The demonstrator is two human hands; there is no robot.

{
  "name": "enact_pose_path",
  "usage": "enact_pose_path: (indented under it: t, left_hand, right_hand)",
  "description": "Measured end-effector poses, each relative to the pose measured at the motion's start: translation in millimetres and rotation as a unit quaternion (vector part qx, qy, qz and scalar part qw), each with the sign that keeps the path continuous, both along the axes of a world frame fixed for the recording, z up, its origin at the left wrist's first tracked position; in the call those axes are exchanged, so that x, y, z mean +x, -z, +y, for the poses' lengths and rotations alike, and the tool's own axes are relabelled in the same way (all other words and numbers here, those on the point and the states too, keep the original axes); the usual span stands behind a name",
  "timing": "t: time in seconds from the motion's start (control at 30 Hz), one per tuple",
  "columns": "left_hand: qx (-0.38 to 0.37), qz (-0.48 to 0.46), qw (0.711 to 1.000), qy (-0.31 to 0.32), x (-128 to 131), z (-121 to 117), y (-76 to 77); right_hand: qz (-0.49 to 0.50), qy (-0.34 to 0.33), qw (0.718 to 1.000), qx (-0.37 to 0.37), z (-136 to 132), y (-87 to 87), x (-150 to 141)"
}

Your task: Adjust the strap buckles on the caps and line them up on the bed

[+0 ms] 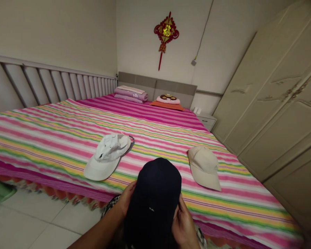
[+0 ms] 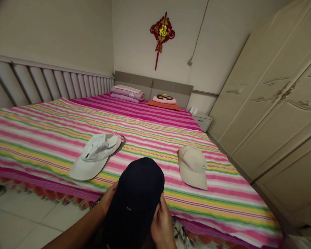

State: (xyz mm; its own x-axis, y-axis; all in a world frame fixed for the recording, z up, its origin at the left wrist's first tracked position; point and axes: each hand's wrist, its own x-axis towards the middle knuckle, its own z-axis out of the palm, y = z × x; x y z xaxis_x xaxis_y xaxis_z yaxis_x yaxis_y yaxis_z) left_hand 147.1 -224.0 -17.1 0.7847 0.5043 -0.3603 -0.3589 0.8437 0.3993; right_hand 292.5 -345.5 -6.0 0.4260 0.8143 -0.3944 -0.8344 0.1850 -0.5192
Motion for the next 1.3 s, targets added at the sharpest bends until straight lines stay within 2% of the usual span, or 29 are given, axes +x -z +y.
enact_pose_path:
  t: [0.17,0.43,0.53,0.67,0.8,0.9,0.97,1.1,1.3]
  left_hand:
    - [-0.016,-0.045,0.995,0.089,2,2,-6.4]
    - [0.086,-0.029,0.996,-0.001,13,-4,-18.9]
    - [0.120,-0.052,0.991,-0.011,18,-7,-26.4]
    - [0.150,-0.074,0.986,-0.006,25,-1,-29.4]
    - [0.166,-0.087,0.982,-0.010,37,13,-27.9]
    - [0.167,-0.083,0.982,-0.028,51,28,-26.1]
    - [0.145,-0.063,0.986,-0.044,63,40,-23.6]
    - [0.092,-0.033,0.992,-0.076,93,63,-16.6]
    - [0.093,-0.058,0.992,-0.068,138,89,-11.4]
  right_hand:
    - [0.053,0.002,0.998,-0.020,2,-11.4,11]
    - [0.028,-0.027,0.999,-0.014,7,-15.3,38]
    - [0.025,-0.041,0.999,-0.006,9,-18.3,44]
    - [0.030,-0.016,0.999,0.017,6,-13.9,42]
    - [-0.009,-0.056,0.998,0.027,-6,5.1,36]
    - [-0.060,-0.086,0.994,-0.022,-16,20.4,34]
    - [-0.099,-0.079,0.990,-0.065,-19,25.6,35]
    - [-0.173,-0.042,0.978,-0.111,-13,20.9,42]
    - [-0.184,0.025,0.976,-0.110,17,9.3,67]
